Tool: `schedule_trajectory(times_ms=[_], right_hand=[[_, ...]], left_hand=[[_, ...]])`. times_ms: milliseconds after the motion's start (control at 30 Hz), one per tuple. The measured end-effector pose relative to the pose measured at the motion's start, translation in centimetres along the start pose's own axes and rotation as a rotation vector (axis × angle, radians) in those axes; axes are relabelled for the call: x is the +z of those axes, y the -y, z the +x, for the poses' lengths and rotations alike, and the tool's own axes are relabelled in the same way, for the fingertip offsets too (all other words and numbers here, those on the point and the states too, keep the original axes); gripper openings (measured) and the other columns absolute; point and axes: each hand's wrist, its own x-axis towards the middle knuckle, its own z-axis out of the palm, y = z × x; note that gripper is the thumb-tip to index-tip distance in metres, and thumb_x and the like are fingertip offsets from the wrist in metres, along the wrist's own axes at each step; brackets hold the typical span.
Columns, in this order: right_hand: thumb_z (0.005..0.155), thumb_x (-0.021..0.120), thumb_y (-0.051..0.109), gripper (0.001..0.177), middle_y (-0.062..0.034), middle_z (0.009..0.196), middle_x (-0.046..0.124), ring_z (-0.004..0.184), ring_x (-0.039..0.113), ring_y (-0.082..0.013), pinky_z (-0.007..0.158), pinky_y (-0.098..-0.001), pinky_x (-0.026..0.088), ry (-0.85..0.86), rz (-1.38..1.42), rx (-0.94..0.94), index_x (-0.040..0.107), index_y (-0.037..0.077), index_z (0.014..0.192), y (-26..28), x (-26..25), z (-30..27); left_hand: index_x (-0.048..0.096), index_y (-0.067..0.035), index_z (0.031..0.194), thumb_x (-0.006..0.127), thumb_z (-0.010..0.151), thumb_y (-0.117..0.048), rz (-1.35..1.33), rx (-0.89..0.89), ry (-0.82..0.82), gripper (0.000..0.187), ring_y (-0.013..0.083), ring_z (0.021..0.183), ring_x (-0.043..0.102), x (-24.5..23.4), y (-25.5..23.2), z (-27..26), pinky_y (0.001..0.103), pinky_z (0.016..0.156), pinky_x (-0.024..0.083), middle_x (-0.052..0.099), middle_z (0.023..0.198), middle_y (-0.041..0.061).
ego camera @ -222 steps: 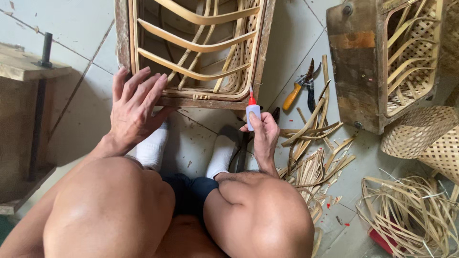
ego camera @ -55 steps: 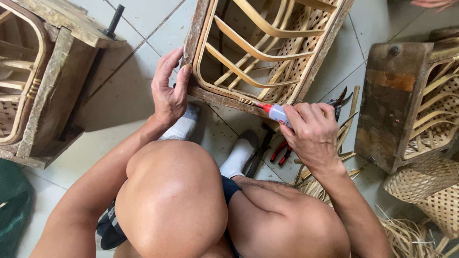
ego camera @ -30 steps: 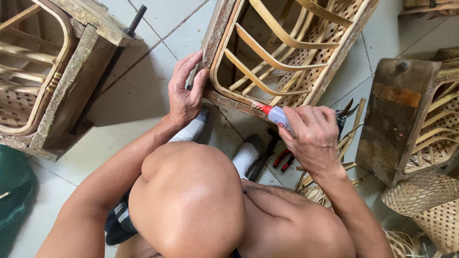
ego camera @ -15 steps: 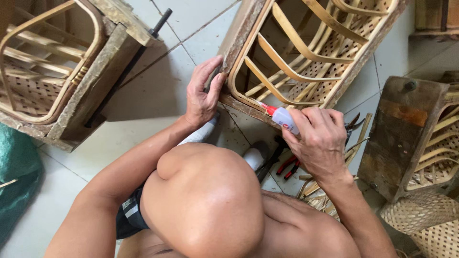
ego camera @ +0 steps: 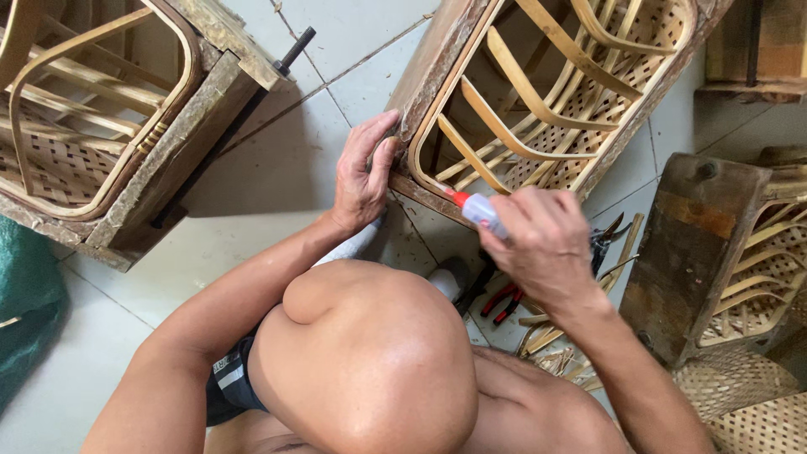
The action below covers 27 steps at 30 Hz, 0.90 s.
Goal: The person inserts thin bamboo strips into a wooden mold, hammers them into place, and applies glue to secure the joints. The person uses pliers to trim excess material and continues weaving the basket frame.
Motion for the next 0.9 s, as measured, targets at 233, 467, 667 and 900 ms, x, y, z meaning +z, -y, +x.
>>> schedule_trajectory(times_ms=[233,467,667,900], right_hand=[[0.097,0.081,0.016,0.037,-0.0087,0.110,0.063,0.097,0.063,-0.0235,0.083,-0.0384,0.054,-0.108,-0.113,-0.071,0.072,0.007,0.131,-4.5,-1.6,3.9],[0.108,0.074,0.014,0.021,-0.0078,0.120,0.060,0.107,0.061,-0.0225,0.096,-0.0380,0.055,-0.225,-0.227,-0.339,0.069,0.008,0.129,-6.5,0.3,8.9],[0.108,0.072,0.016,0.022,-0.0066,0.120,0.061,0.110,0.062,-0.0223,0.101,-0.0384,0.052,-0.224,-0.285,-0.403,0.069,0.010,0.129,-5.8,-0.2,10.4],[0.105,0.072,0.017,0.017,-0.0034,0.108,0.067,0.101,0.063,-0.0170,0.098,-0.0342,0.051,-0.210,-0.437,-0.520,0.073,0.009,0.120,-6.1,-0.4,11.8]], left_hand=[[0.060,-0.002,0.139,0.054,0.110,-0.005,-0.021,-0.013,0.004,0.030,0.0300,0.122,0.063,-0.2,-0.3,0.1,0.037,0.109,0.049,0.065,0.132,0.017],[0.061,-0.002,0.137,0.054,0.109,-0.006,-0.057,-0.062,-0.006,0.030,0.0274,0.113,0.065,-0.2,-0.6,0.1,0.035,0.103,0.051,0.067,0.125,0.015],[0.061,-0.002,0.137,0.054,0.109,-0.006,-0.047,-0.044,-0.010,0.030,0.0285,0.116,0.064,-0.2,-0.7,0.2,0.036,0.105,0.050,0.067,0.127,0.016],[0.061,-0.001,0.136,0.055,0.108,-0.006,-0.053,-0.044,-0.022,0.029,0.0288,0.116,0.065,-0.1,-0.5,0.2,0.036,0.105,0.050,0.067,0.127,0.016]])
